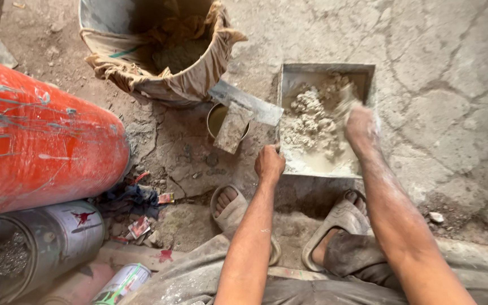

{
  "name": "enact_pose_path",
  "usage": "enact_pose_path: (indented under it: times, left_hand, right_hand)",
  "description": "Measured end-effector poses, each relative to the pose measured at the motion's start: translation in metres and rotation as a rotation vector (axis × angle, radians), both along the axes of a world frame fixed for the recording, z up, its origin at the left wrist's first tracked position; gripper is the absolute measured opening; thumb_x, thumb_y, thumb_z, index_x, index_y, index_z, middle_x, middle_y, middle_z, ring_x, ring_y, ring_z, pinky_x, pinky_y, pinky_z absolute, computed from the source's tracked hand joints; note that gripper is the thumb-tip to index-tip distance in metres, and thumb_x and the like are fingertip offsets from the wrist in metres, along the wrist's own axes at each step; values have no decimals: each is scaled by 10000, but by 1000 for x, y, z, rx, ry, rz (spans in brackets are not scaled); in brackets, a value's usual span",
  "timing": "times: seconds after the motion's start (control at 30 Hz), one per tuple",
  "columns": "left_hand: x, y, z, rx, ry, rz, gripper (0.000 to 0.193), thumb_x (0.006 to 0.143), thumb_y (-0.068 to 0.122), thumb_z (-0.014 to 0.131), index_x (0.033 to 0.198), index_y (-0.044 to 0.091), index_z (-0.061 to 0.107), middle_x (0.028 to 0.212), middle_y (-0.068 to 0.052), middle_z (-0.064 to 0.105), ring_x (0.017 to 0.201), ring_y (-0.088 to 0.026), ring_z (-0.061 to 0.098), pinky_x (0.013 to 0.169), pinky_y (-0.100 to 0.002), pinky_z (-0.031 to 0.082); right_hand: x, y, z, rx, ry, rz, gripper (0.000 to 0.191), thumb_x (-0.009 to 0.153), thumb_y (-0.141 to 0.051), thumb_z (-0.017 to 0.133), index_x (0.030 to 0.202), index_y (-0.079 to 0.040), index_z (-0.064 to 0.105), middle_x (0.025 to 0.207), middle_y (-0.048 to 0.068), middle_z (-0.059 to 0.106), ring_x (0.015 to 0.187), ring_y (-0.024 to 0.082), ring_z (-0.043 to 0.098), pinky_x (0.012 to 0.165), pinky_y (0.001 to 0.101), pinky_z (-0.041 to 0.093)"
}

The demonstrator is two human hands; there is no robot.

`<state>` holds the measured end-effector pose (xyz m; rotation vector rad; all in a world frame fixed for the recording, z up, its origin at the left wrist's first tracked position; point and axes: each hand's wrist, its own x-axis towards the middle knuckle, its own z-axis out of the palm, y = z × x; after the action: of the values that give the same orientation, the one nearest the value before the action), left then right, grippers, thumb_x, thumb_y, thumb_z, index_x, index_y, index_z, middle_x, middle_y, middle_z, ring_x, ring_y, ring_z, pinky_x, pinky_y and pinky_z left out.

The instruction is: The person sits on the ground and mixes putty in a square metal box. They add water from a small can to the powder, stir and fold the mixture with a trowel until it forms a paste, then scoop the mixed putty into a bucket.

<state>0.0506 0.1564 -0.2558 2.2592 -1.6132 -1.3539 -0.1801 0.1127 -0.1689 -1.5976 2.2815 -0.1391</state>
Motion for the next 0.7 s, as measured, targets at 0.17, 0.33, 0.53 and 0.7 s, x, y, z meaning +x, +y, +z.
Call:
enact_pose_path:
  times: [0.17, 0.33, 0.53, 0.7]
  left_hand:
    - [0, 2, -14, 69, 53, 58, 367, 834, 237, 753, 1199, 269, 746, 1101, -63, 770, 962, -299, 762, 799, -455, 598]
    - [-2, -2, -7, 37, 4, 2, 321, 854, 242, 786, 1173, 206, 779, 1111, -126, 763, 1023, -359, 724, 831, -478, 584]
    - [-2, 1, 1, -10, 23, 32, 369, 840, 204, 775, 1203, 271, 767, 1107, -133, 753, 1006, -365, 718, 829, -474, 577]
    - [-5, 2, -11, 80, 21, 48, 300, 890, 244, 750, 1190, 255, 762, 1084, -81, 786, 950, -291, 766, 795, -447, 599]
  right_hand:
    - [12, -20, -38, 100, -8, -166, 216, 1046, -162, 584, 1106, -4, 718, 928, 182, 721, 736, 284, 715, 613, 449, 610]
    - [8, -29, -33, 350, 145, 239, 206, 999, -151, 639, 1087, -61, 801, 1044, 198, 757, 910, 307, 701, 833, 451, 599]
    - [-22, -13, 4, 321, -140, -65, 222, 1038, -209, 613, 1165, -103, 761, 922, 144, 764, 753, 234, 688, 664, 413, 593]
    - [-11, -30, -28, 267, 114, -126, 264, 1098, -238, 579, 1101, -45, 758, 917, 155, 758, 742, 243, 723, 643, 421, 610]
